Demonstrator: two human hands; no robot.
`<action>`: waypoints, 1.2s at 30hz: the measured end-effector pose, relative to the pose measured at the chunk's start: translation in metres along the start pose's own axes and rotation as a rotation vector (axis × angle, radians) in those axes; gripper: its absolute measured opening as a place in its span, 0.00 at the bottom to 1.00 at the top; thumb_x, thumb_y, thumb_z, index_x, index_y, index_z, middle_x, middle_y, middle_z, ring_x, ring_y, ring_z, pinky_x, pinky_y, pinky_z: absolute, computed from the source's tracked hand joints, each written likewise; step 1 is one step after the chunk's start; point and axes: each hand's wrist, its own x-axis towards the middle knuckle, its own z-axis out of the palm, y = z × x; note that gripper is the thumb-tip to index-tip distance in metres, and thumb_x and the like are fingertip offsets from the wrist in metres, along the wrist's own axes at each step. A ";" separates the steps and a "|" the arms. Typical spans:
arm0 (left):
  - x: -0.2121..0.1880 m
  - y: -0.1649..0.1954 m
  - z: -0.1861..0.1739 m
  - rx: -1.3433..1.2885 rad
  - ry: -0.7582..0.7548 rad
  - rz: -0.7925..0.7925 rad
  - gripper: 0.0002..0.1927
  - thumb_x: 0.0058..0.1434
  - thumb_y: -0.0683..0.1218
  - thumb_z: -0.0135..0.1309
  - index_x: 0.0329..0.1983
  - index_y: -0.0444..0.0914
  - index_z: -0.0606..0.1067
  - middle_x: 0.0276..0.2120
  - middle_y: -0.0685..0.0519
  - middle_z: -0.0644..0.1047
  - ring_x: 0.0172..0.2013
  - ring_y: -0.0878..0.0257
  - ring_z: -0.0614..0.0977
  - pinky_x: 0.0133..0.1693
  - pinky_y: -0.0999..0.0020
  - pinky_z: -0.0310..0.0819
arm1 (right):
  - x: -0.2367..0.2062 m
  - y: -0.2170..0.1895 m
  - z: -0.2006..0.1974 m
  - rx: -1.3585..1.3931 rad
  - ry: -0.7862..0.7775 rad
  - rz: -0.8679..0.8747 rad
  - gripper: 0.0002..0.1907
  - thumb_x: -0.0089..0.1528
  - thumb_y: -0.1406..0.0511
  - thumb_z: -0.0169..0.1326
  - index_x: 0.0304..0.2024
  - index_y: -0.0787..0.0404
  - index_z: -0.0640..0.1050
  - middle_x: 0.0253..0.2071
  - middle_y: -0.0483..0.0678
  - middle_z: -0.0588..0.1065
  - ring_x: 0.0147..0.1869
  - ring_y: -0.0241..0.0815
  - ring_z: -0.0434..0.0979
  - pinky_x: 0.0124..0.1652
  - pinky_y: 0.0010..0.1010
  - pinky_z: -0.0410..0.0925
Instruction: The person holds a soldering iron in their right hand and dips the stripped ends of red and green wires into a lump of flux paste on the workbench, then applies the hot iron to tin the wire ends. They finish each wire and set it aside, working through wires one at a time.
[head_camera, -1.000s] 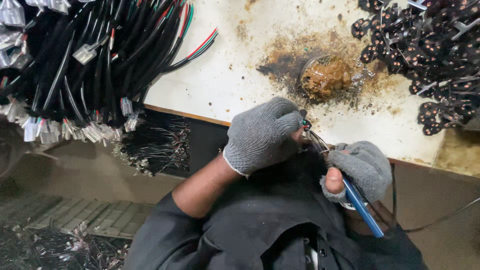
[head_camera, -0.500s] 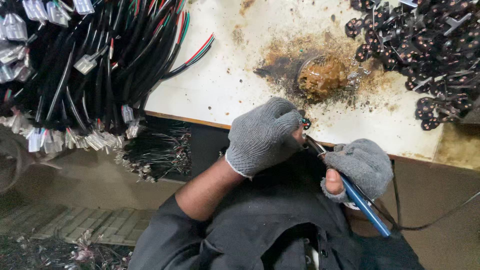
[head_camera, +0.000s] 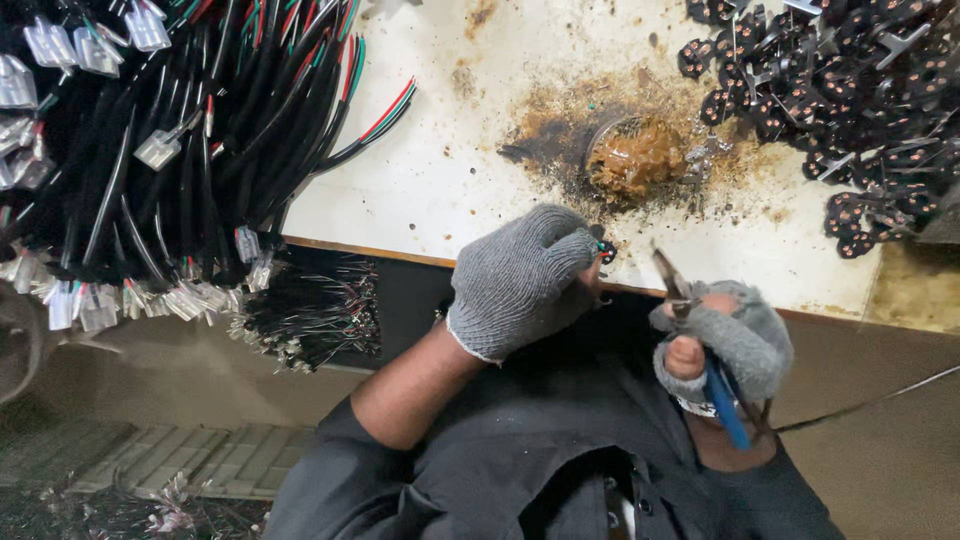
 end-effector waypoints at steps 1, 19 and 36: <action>0.000 0.000 0.000 -0.011 0.008 0.014 0.08 0.59 0.47 0.63 0.39 0.43 0.76 0.42 0.51 0.78 0.38 0.52 0.83 0.36 0.60 0.76 | -0.001 -0.002 0.002 -0.031 0.025 0.038 0.22 0.73 0.53 0.59 0.38 0.67 0.78 0.35 0.50 0.79 0.35 0.44 0.80 0.36 0.31 0.70; 0.002 0.002 0.003 0.007 0.033 -0.002 0.06 0.57 0.44 0.62 0.35 0.43 0.76 0.39 0.52 0.79 0.36 0.54 0.83 0.36 0.61 0.77 | 0.060 -0.036 0.019 -0.027 -0.173 0.073 0.10 0.60 0.70 0.62 0.44 0.65 0.78 0.42 0.52 0.82 0.41 0.42 0.84 0.41 0.30 0.73; -0.009 0.000 -0.103 0.174 -0.489 -0.230 0.12 0.59 0.51 0.60 0.45 0.44 0.77 0.35 0.50 0.79 0.35 0.48 0.83 0.33 0.54 0.74 | 0.064 -0.039 0.020 -0.014 -0.182 0.166 0.11 0.58 0.74 0.62 0.44 0.64 0.82 0.40 0.54 0.82 0.43 0.44 0.83 0.45 0.32 0.73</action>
